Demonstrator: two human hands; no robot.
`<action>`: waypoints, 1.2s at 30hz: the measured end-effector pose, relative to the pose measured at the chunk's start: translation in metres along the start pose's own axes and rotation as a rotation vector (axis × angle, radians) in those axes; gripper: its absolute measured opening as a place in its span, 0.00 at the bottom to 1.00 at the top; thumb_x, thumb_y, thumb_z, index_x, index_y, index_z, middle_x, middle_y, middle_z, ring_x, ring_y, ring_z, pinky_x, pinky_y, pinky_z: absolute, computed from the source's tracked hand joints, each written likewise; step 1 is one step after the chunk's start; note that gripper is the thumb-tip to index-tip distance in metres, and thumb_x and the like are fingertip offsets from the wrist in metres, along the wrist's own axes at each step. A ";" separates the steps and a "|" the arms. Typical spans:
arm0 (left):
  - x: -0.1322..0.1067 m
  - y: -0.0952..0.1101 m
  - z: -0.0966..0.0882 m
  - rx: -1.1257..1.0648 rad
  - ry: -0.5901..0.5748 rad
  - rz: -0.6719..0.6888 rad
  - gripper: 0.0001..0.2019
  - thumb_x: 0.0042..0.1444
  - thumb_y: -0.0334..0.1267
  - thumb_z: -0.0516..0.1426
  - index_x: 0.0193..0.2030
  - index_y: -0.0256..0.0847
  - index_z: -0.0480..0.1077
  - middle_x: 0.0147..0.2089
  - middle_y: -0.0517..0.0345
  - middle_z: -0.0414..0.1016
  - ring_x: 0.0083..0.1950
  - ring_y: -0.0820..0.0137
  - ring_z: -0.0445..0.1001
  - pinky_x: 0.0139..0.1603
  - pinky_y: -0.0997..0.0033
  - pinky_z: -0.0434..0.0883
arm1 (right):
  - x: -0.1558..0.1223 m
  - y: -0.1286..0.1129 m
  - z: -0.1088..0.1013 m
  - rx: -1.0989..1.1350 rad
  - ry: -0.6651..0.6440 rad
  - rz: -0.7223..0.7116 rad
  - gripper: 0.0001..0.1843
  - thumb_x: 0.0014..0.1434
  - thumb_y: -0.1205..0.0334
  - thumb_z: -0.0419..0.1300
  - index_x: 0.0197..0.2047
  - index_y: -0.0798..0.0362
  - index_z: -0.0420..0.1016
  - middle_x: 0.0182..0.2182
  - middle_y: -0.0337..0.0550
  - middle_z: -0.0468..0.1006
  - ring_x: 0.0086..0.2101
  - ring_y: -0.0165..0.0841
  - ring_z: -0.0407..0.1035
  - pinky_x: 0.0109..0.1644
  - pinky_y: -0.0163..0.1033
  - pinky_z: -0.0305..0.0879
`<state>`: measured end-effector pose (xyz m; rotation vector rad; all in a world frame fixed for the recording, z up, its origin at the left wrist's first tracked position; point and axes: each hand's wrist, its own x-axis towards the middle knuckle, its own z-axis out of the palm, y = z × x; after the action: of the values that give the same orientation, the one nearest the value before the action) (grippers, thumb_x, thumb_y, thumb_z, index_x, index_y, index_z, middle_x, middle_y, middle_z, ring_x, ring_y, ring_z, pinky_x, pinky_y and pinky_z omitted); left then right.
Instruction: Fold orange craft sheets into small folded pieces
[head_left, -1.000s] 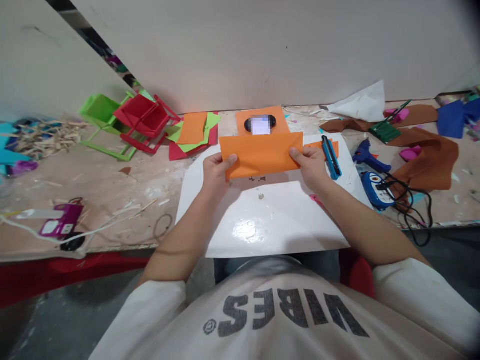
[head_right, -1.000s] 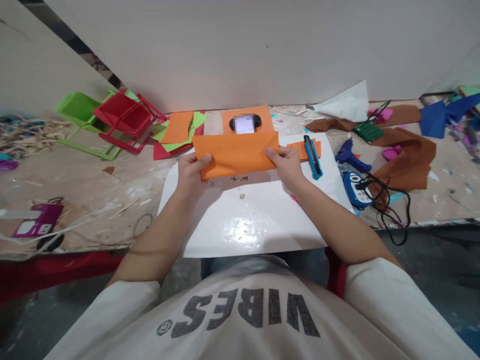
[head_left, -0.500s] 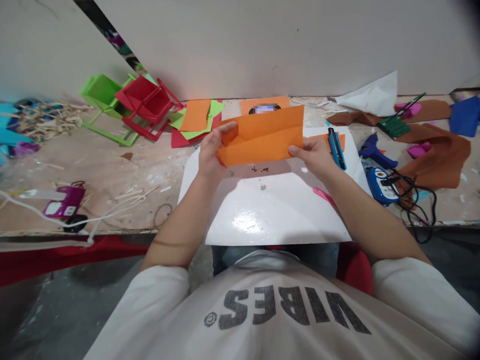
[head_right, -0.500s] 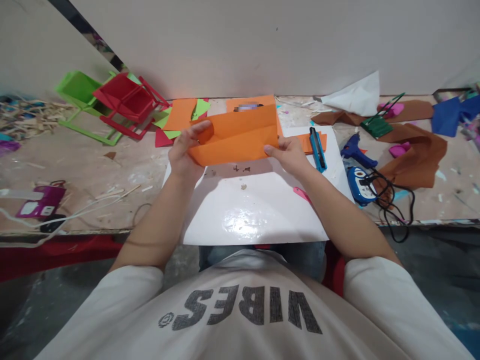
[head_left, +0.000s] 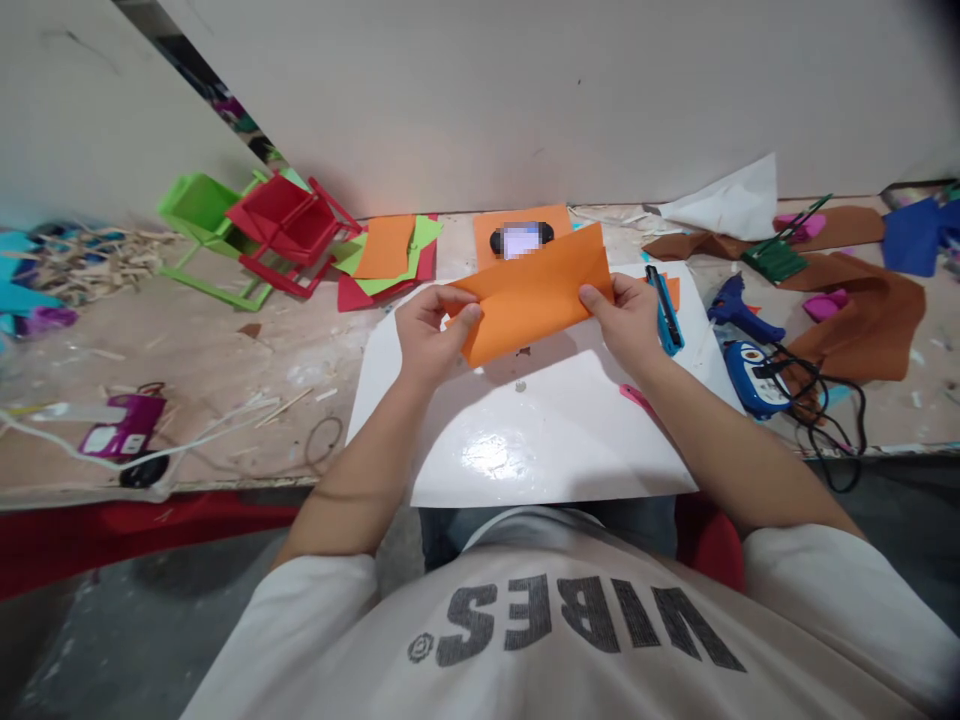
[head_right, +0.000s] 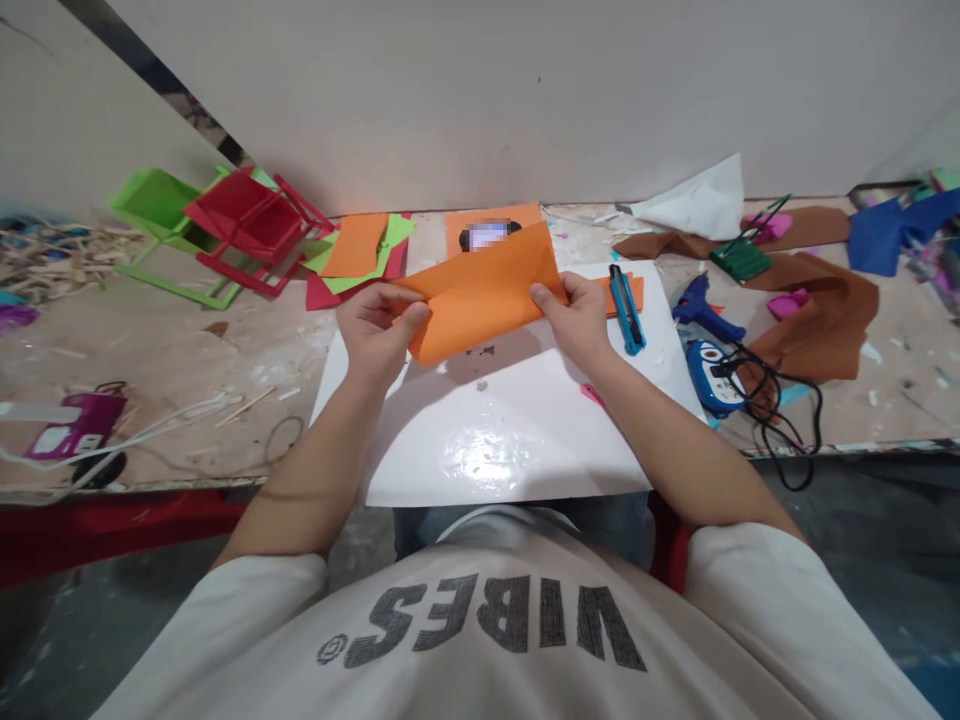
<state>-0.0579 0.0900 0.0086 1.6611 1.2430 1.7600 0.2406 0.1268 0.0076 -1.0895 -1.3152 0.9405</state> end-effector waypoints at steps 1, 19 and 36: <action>-0.002 -0.001 0.001 0.005 0.003 0.026 0.29 0.60 0.71 0.77 0.43 0.47 0.83 0.41 0.55 0.85 0.42 0.65 0.85 0.46 0.64 0.81 | -0.001 -0.001 0.001 -0.005 0.013 -0.005 0.22 0.59 0.39 0.81 0.34 0.45 0.82 0.33 0.39 0.82 0.36 0.38 0.74 0.46 0.47 0.77; 0.013 0.058 -0.044 0.369 -0.741 -0.293 0.18 0.63 0.60 0.72 0.41 0.49 0.92 0.38 0.55 0.91 0.33 0.59 0.81 0.37 0.61 0.74 | -0.014 -0.027 0.004 -0.105 -0.017 -0.104 0.24 0.58 0.40 0.81 0.35 0.43 0.75 0.34 0.38 0.79 0.38 0.40 0.72 0.51 0.50 0.76; 0.024 0.087 -0.018 0.125 -1.011 -0.386 0.22 0.58 0.56 0.79 0.54 0.47 0.89 0.46 0.53 0.92 0.40 0.52 0.90 0.43 0.59 0.85 | -0.028 -0.051 0.012 0.169 -0.191 0.112 0.48 0.42 0.34 0.90 0.60 0.36 0.76 0.35 0.34 0.87 0.38 0.45 0.85 0.48 0.51 0.82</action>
<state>-0.0563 0.0587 0.0957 1.8228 1.0495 0.4627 0.2236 0.0872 0.0492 -0.9688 -1.3121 1.2418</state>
